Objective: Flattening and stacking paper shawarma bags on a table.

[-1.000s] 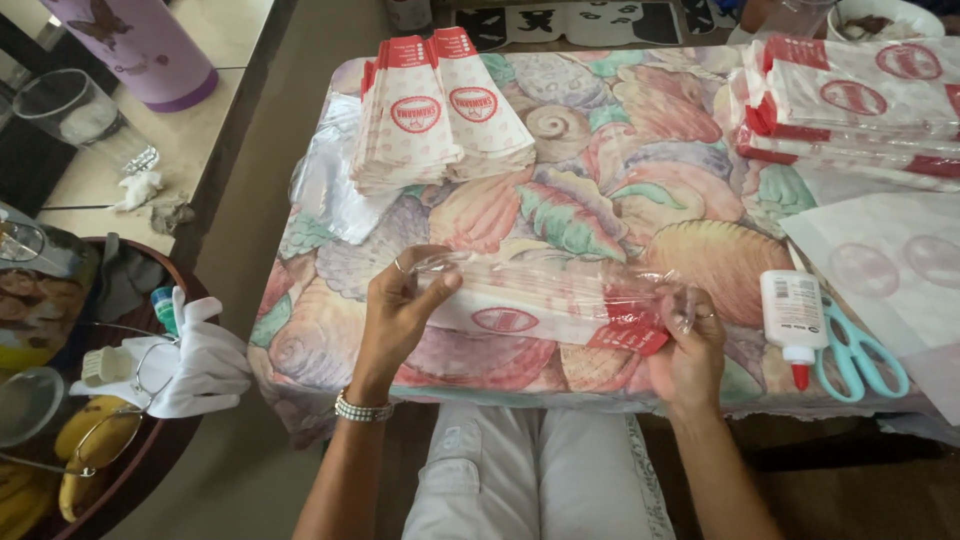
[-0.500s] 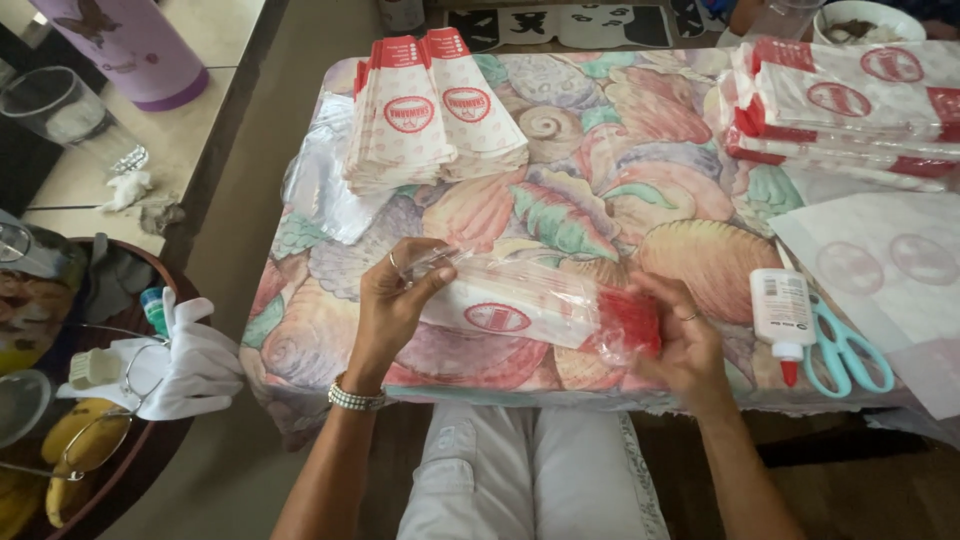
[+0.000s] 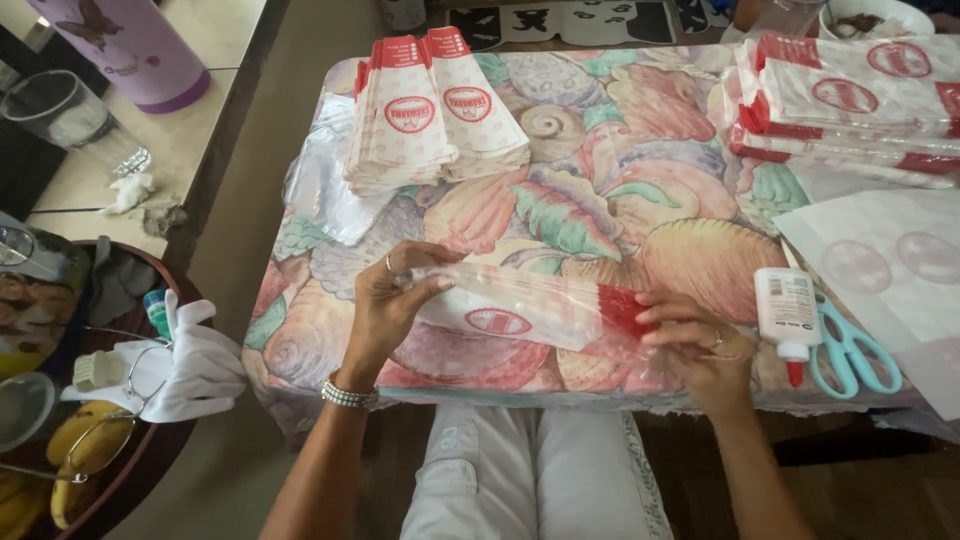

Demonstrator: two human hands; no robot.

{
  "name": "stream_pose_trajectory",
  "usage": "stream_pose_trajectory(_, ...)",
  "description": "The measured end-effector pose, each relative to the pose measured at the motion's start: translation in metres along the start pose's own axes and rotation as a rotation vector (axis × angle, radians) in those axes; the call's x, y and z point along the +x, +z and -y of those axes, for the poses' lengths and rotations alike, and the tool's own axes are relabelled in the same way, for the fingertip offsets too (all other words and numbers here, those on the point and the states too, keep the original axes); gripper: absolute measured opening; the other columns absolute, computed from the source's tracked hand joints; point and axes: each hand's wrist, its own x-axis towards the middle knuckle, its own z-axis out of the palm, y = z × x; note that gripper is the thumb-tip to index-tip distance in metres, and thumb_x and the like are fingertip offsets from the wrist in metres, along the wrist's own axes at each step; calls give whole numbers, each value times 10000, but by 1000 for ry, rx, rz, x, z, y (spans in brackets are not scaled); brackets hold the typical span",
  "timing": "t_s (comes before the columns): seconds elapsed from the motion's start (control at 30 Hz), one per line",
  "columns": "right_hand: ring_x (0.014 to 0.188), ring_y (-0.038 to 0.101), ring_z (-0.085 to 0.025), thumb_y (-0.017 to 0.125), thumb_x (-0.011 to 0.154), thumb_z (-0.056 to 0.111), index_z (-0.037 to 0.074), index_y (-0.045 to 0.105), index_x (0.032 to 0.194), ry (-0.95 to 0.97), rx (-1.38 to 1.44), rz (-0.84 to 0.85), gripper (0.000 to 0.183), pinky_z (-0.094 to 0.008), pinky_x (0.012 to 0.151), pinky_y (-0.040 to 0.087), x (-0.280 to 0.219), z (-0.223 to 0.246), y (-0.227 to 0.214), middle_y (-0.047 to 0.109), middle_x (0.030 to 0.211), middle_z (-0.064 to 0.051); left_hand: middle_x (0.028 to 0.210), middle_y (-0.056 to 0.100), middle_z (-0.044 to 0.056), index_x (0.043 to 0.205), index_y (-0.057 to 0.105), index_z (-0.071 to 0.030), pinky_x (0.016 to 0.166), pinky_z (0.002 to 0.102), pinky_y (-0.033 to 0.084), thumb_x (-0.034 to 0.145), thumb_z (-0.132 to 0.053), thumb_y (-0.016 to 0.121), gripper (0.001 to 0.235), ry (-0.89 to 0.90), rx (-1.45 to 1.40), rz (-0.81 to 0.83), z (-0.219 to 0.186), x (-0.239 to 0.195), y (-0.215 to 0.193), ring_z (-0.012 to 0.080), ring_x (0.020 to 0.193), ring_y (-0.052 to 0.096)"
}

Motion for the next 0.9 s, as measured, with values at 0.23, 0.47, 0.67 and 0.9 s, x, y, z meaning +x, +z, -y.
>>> stream_pose_trajectory(0.23, 1313, 577, -462, 882, 655, -14, 60, 817, 929, -24, 1, 212, 291, -649, 1100, 425, 15, 18, -5, 724, 1212, -208, 988, 792, 103, 907, 771, -74, 895, 354, 547, 812, -116, 839, 125, 104, 47, 49, 10, 3, -10, 247, 936, 759)
stream_pose_trajectory(0.47, 1044, 731, -494, 752, 858, 43, 0, 774, 845, -163, -122, 46, 49, -620, 914, 570, 21, 20, 10, 778, 1008, -227, 1026, 699, 132, 920, 762, -96, 863, 451, 563, 866, -74, 818, 81, 576, 385, -65, 41, 2, -13, 353, 949, 665)
stream_pose_trajectory(0.67, 1036, 729, -510, 641, 951, 61, 25, 734, 810, -260, -201, 22, 173, -633, 904, 576, 24, 11, 12, 773, 1045, -229, 947, 657, 125, 948, 762, -154, 813, 493, 572, 901, -125, 791, 61, 969, 670, -27, 68, -7, -28, 351, 914, 633)
stream_pose_trajectory(0.9, 1119, 688, -511, 515, 990, 31, 57, 723, 839, -299, -287, 100, 258, -665, 944, 528, 28, 21, 12, 718, 1213, -260, 1224, 591, 186, 1105, 742, -210, 817, 583, 579, 893, -115, 755, 233, 1122, 736, 221, 58, -6, -52, 466, 1082, 626)
